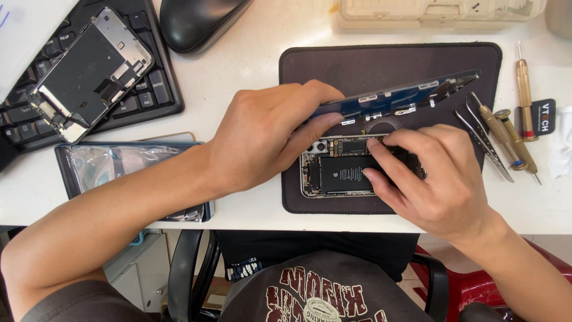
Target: The person uses tweezers to manipulate internal connectors and components inside a disassembled smartphone. They then retrieve a new screen assembly from a case, align it with the phone chassis, and press it into place. The person continues to adjust internal parts and secure the new screen.
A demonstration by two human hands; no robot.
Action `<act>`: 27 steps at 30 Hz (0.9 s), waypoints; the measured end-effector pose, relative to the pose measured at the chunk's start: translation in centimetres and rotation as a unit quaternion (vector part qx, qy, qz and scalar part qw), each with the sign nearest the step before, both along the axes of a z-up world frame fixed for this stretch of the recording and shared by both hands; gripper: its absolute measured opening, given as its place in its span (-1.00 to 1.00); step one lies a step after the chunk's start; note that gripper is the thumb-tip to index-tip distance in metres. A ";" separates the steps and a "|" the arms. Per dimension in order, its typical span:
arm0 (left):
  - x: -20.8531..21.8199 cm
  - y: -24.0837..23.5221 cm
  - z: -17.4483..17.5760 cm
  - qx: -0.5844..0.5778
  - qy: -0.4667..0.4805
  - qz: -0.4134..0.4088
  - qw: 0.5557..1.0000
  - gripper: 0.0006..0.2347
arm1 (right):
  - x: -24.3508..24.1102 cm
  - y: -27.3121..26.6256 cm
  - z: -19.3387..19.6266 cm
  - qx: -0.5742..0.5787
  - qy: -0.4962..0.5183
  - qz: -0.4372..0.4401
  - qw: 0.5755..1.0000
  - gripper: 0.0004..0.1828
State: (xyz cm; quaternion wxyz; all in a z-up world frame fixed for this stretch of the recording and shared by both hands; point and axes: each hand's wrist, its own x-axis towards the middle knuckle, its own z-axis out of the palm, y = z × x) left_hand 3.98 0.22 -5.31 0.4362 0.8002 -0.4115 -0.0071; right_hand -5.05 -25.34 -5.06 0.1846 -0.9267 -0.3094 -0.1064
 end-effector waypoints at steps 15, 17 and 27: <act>0.4 0.1 -0.2 0.010 0.053 0.001 0.999 -0.87 | 0.2 -0.1 -0.6 0.031 0.076 -0.027 0.996 -0.58; 0.5 0.1 -0.2 0.004 0.052 -0.002 0.999 -0.86 | 0.2 0.0 -0.8 0.040 0.085 -0.041 0.995 -0.59; 0.6 0.1 -0.4 -0.005 0.055 -0.008 0.998 -0.85 | 0.4 0.2 -1.2 0.056 0.087 -0.046 0.994 -0.64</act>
